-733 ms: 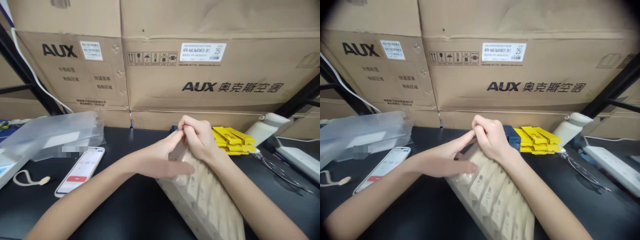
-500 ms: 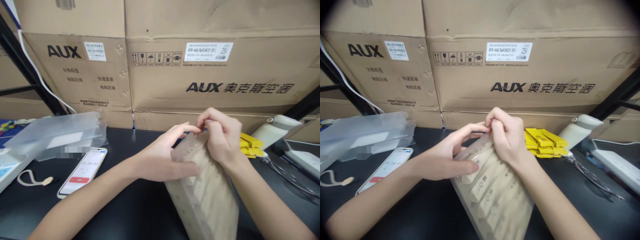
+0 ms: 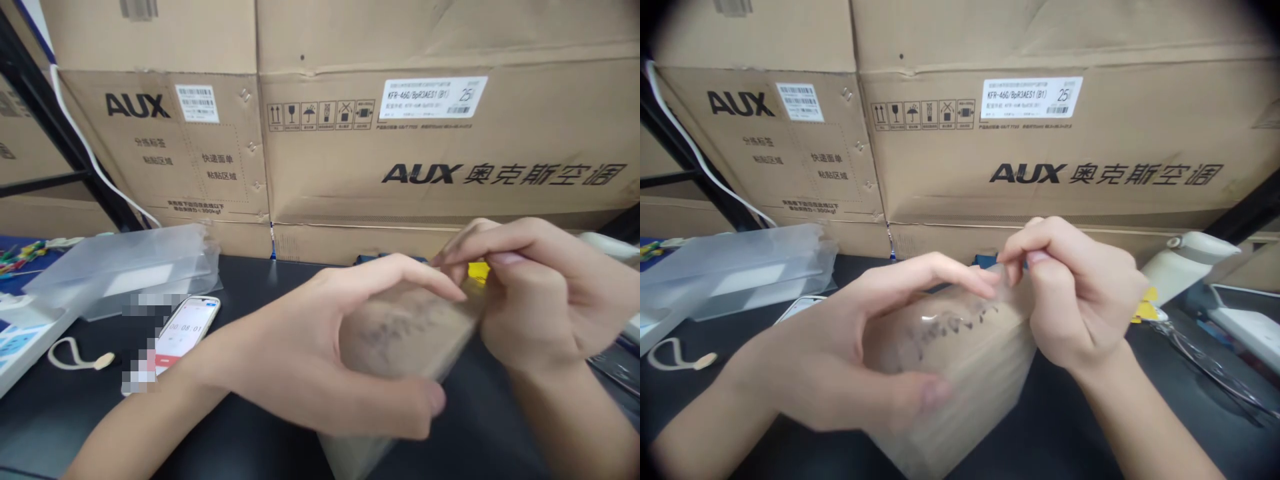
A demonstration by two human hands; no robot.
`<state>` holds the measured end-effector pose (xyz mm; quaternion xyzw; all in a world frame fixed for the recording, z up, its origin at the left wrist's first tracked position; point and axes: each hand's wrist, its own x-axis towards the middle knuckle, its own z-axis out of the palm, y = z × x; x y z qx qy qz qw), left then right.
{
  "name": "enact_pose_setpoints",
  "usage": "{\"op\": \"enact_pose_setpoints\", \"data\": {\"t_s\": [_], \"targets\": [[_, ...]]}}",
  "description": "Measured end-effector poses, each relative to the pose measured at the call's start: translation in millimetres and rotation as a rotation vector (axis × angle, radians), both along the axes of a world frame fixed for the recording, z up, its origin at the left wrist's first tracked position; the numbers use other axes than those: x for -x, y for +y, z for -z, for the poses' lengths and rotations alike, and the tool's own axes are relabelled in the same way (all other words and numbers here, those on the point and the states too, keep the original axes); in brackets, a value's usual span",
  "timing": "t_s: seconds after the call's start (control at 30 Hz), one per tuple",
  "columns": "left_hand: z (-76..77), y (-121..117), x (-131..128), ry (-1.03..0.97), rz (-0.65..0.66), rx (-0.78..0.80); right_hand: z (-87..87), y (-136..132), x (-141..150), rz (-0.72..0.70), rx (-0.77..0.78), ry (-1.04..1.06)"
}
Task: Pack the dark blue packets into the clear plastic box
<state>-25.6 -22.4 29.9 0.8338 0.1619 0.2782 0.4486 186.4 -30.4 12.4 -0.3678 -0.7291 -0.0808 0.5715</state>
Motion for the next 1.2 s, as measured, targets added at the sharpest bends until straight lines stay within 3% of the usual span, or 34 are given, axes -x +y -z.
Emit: {"op": "enact_pose_setpoints", "data": {"t_s": [0.13, 0.33, 0.5, 0.73, 0.87, 1.07, 1.2], "targets": [[-5.4, -9, 8, 0.034, 0.006, -0.048, -0.9, 2, -4, -0.101, -0.049, 0.001], [-5.3, -10, 9, 0.1, -0.012, -0.305, -0.3, 7, -9, -0.122, -0.097, -0.1], [-2.8, -9, 7, 0.109, -0.019, -0.332, -5.0, -4, -7, -0.029, 0.003, -0.208], [-4.0, -11, 0, 0.085, -0.002, -0.249, -13.3, -8, -8, -0.061, 0.243, -0.324], [-0.5, -14, 4, 0.09, -0.035, -0.317, -16.0, -6, -10, -0.081, 0.297, -0.382], [-1.9, -4, 10, 0.094, -0.113, -0.471, -12.6, -3, -11, 0.111, 0.21, -0.325], [-2.8, 7, 7, 0.111, -0.102, -0.452, -13.1, -3, -10, 0.229, 0.239, -0.332]]}}
